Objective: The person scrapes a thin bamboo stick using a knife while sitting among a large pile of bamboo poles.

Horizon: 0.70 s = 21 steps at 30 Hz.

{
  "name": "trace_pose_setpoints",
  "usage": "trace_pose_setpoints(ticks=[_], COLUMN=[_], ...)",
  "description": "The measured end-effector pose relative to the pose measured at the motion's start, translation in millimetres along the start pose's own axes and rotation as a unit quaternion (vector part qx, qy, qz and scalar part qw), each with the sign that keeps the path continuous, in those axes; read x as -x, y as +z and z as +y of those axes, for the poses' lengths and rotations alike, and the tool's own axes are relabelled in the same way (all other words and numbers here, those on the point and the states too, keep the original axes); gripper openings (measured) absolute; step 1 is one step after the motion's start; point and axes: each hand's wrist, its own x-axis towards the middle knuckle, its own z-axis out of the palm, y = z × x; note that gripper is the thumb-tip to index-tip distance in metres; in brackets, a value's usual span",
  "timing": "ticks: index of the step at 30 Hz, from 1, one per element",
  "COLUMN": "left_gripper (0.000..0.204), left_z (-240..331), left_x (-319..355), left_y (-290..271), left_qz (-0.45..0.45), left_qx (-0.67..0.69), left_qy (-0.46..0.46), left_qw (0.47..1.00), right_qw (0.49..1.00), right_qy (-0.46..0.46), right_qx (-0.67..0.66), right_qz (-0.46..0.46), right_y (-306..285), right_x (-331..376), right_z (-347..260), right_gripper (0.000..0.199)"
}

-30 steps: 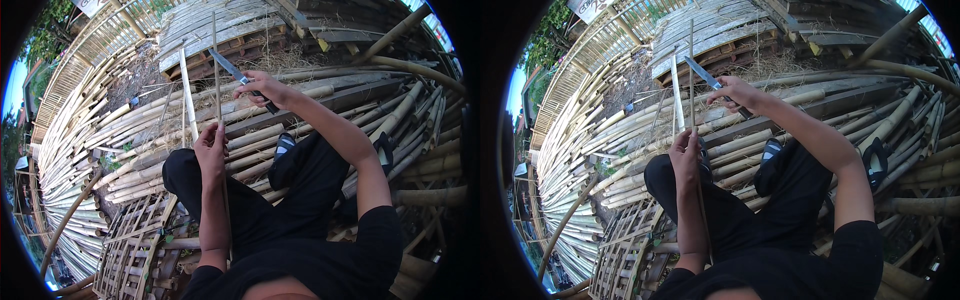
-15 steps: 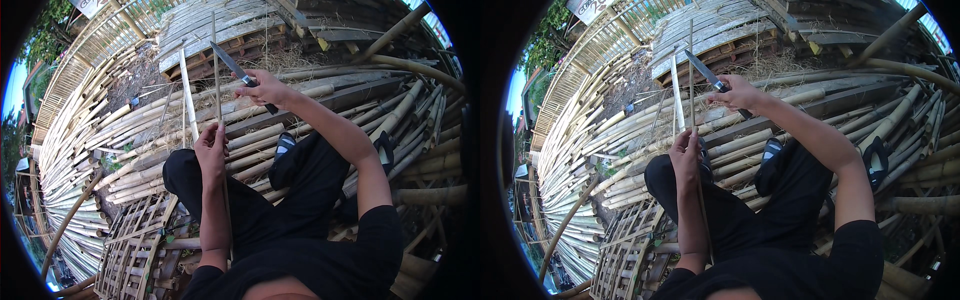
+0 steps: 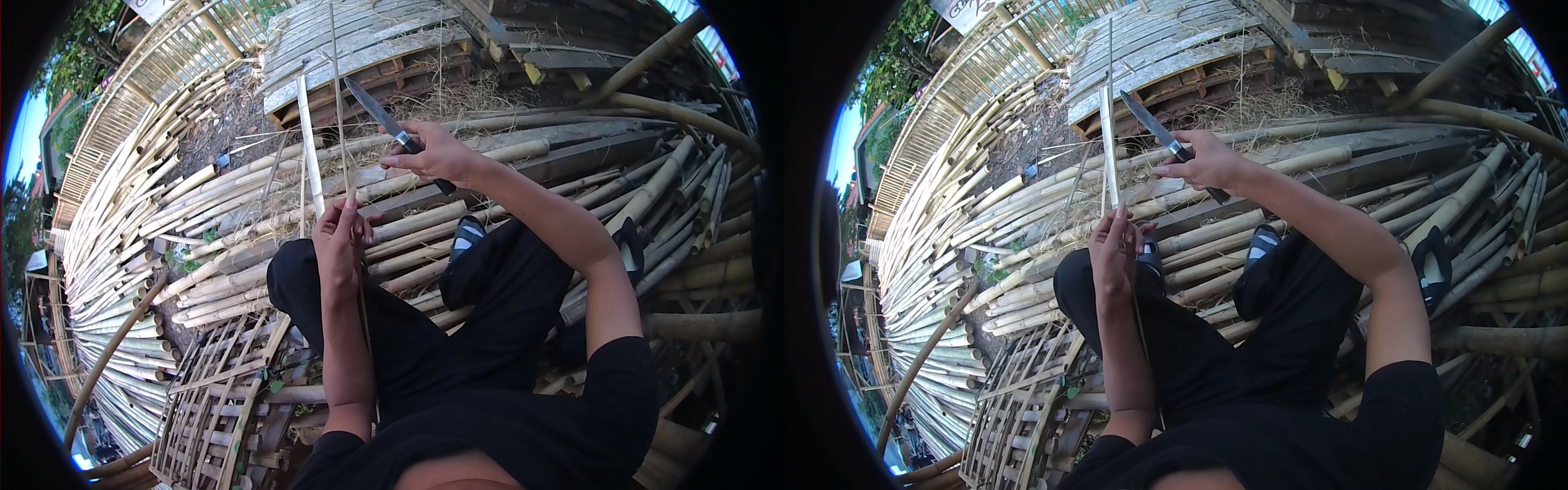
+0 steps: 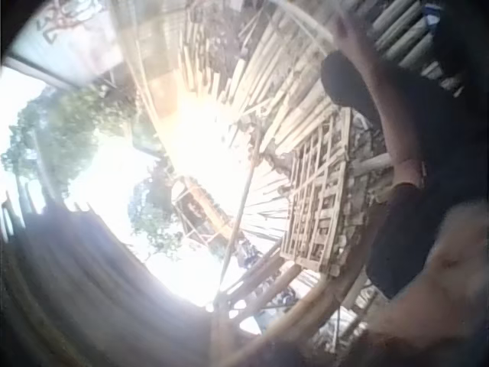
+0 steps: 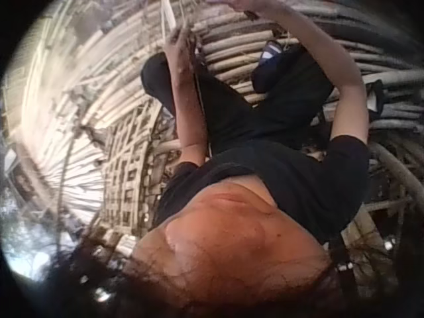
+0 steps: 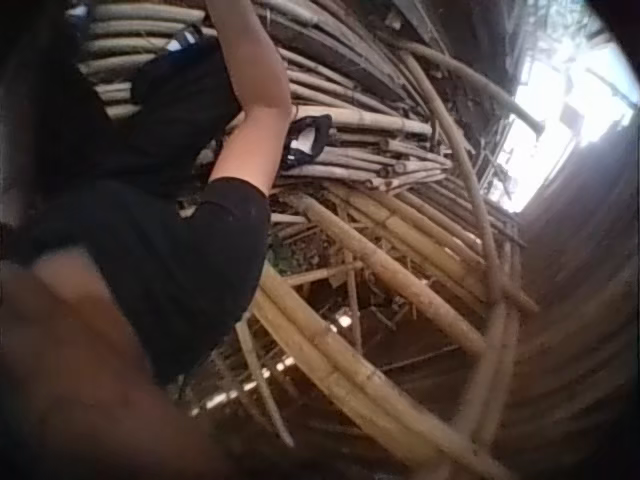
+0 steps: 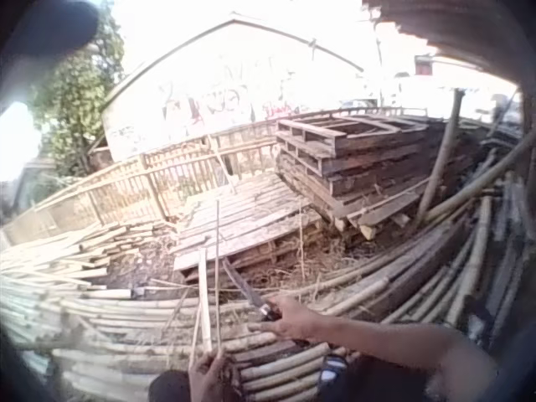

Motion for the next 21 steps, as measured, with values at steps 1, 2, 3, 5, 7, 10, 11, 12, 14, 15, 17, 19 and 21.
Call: trace_pose_setpoints(ticks=[1,2,3,5,7,10,11,12,14,15,17,19,21], left_gripper=[0.018,0.018,0.018,0.018,0.017,0.017,0.016,0.015,0.015,0.016,0.017,0.018,0.018], left_z=[2.5,3.8,4.9,6.5,7.1,6.1,6.0,6.2,5.8,4.8,4.2,3.9,3.6], left_x=[-1.1,-2.2,-3.2,-3.2,-2.9,-3.1,-2.8,-2.2,-2.6,-3.5,-3.9,-3.7,-3.8], left_y=[1.1,1.2,1.0,-1.6,-4.9,-5.2,-4.1,-2.2,-2.4,-4.1,-5.0,-4.7,-5.2], left_qz=[0.0,-0.006,-0.012,-0.022,-0.032,-0.038,-0.034,-0.031,-0.028,-0.028,-0.027,-0.023,-0.027], left_qx=[0.03,0.043,0.055,0.072,0.081,0.092,0.086,0.08,0.079,0.083,0.085,0.08,0.078], left_qy=[0.004,0.005,0.006,0.009,0.011,0.007,0.009,0.01,0.01,0.007,0.006,0.006,0.006], left_qw=[1.0,0.999,0.998,0.997,0.996,0.995,0.996,0.996,0.996,0.996,0.996,0.996,0.997], right_qw=[1.0,1.0,0.999,0.999,0.999,0.998,0.997,0.997,0.997,0.998,0.998,0.998,0.998], right_qy=[0.006,0.009,0.013,0.009,0.02,0.027,0.027,0.028,0.03,0.032,0.033,0.032,0.035], right_qx=[0.006,0.021,0.036,0.038,0.047,0.063,0.069,0.068,0.068,0.062,0.048,0.051,0.054], right_qz=[-0.005,-0.008,-0.01,-0.017,-0.012,-0.005,-0.003,-0.003,-0.004,-0.006,-0.011,-0.014,-0.01], right_y=[1.0,2.6,4.3,7.3,12.7,15.5,15.8,16.0,18.3,18.2,17.4,16.5,17.4], right_x=[0.7,1.8,3.0,3.8,3.9,3.1,3.0,3.4,4.6,4.3,3.9,3.6,4.8], right_z=[2.5,3.9,5.1,10.2,10.9,14.6,15.6,15.9,12.8,12.9,12.5,13.6,12.7], right_gripper=[0.051,0.051,0.051,0.05,0.05,0.051,0.052,0.052,0.053,0.054,0.054,0.056,0.057])
